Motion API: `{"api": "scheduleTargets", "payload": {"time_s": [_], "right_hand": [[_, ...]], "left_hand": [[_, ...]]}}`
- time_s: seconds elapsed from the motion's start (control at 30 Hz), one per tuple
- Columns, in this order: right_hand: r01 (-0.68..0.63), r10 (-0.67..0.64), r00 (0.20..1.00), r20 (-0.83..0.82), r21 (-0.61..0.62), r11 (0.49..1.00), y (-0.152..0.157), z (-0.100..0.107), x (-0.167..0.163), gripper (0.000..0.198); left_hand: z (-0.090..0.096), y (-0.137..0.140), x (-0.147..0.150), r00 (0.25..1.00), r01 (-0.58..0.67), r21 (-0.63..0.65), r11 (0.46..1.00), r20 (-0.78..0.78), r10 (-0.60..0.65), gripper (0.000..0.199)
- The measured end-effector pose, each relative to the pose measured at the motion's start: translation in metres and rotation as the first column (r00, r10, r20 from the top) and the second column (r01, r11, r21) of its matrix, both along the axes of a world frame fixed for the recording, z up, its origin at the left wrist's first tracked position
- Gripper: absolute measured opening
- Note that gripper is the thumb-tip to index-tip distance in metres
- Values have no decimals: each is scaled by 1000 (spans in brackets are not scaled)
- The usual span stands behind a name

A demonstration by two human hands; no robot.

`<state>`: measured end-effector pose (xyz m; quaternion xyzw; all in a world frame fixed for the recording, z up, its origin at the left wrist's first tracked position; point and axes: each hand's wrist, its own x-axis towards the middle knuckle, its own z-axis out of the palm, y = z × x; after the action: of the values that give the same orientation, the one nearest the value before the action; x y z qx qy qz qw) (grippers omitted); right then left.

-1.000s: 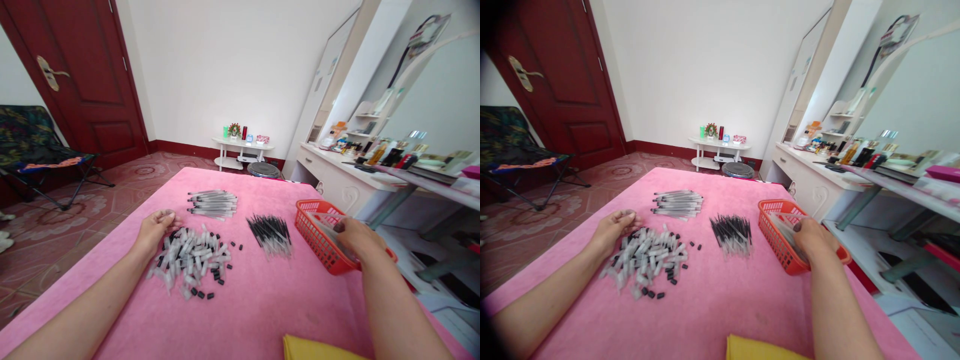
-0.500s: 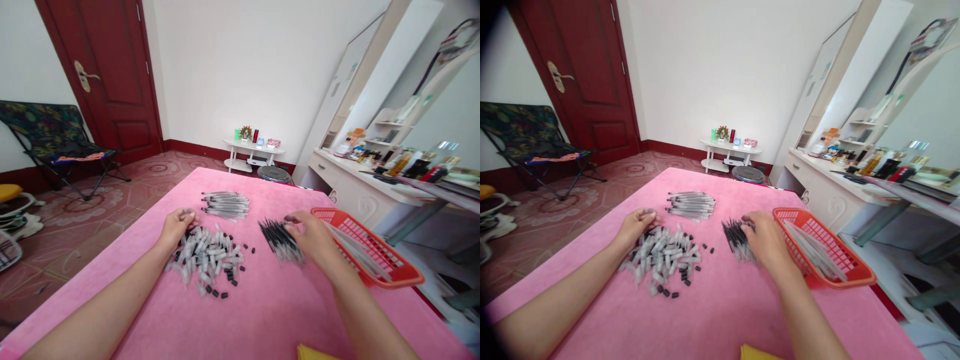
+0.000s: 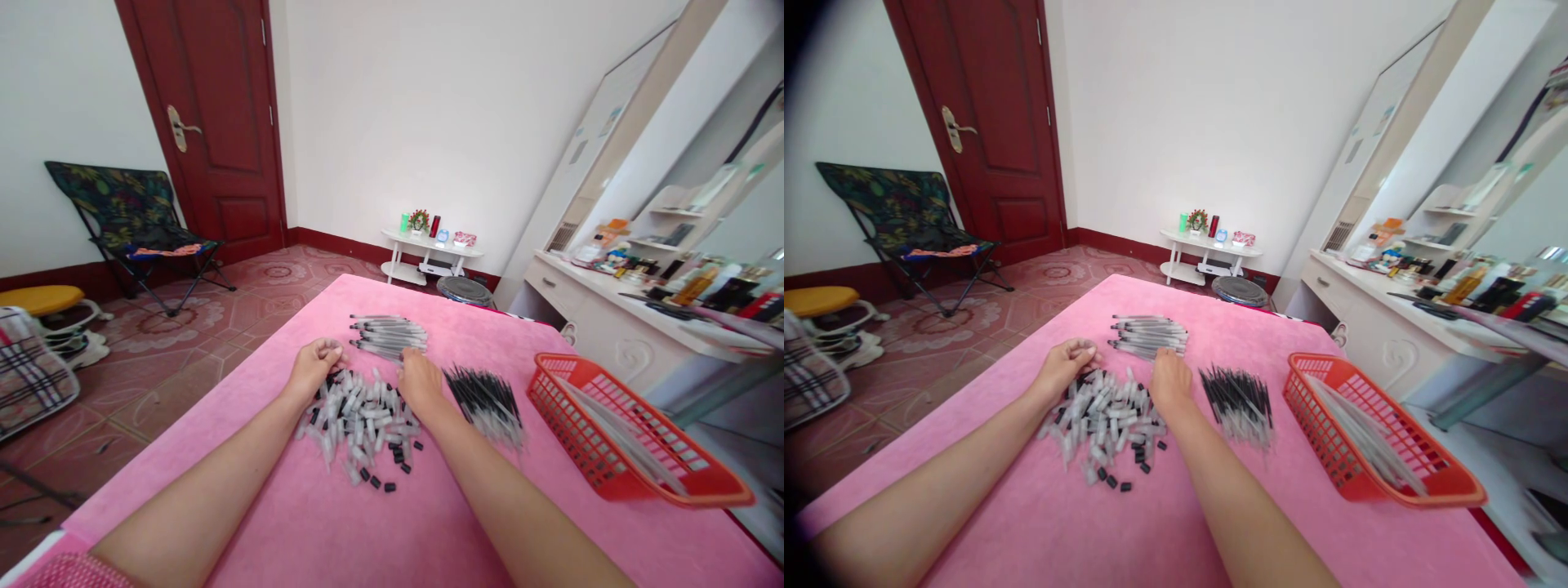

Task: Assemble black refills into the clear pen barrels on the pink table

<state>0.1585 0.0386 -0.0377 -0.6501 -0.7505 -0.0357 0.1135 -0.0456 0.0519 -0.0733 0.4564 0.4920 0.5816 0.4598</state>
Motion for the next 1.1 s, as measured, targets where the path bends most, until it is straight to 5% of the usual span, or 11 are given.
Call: {"api": "scheduleTargets", "payload": {"time_s": [0.33, 0.5, 0.8, 0.9, 1.0, 1.1], "right_hand": [[19, -12, 999, 45, -150, 988, -14, 27, 34, 20], [-43, 5, 985, -174, -217, 975, -37, 30, 60, 18], [-19, 38, 789, -613, 38, 999, -41, 16, 70, 20], [-86, 63, 642, -764, 10, 996, -45, 17, 66, 17], [-167, -39, 439, -898, -124, 978, -49, 19, 61, 16], [-225, -187, 263, -946, -249, 942, -54, 20, 55, 17]], "left_hand": [[0, 0, 1, 999, 14, 15, 1000, -35, -13, 34], [-4, 4, 1, 997, 28, 21, 999, -72, -26, 34], [3, -1, 2, 990, 50, 52, 997, -133, -43, 35], [15, -10, 5, 972, -41, 138, 990, -226, 72, 34], [36, -25, 15, 837, -55, 461, 886, -462, 293, 27], [54, -42, 30, 627, 271, 654, 706, -677, 386, 31]]}}
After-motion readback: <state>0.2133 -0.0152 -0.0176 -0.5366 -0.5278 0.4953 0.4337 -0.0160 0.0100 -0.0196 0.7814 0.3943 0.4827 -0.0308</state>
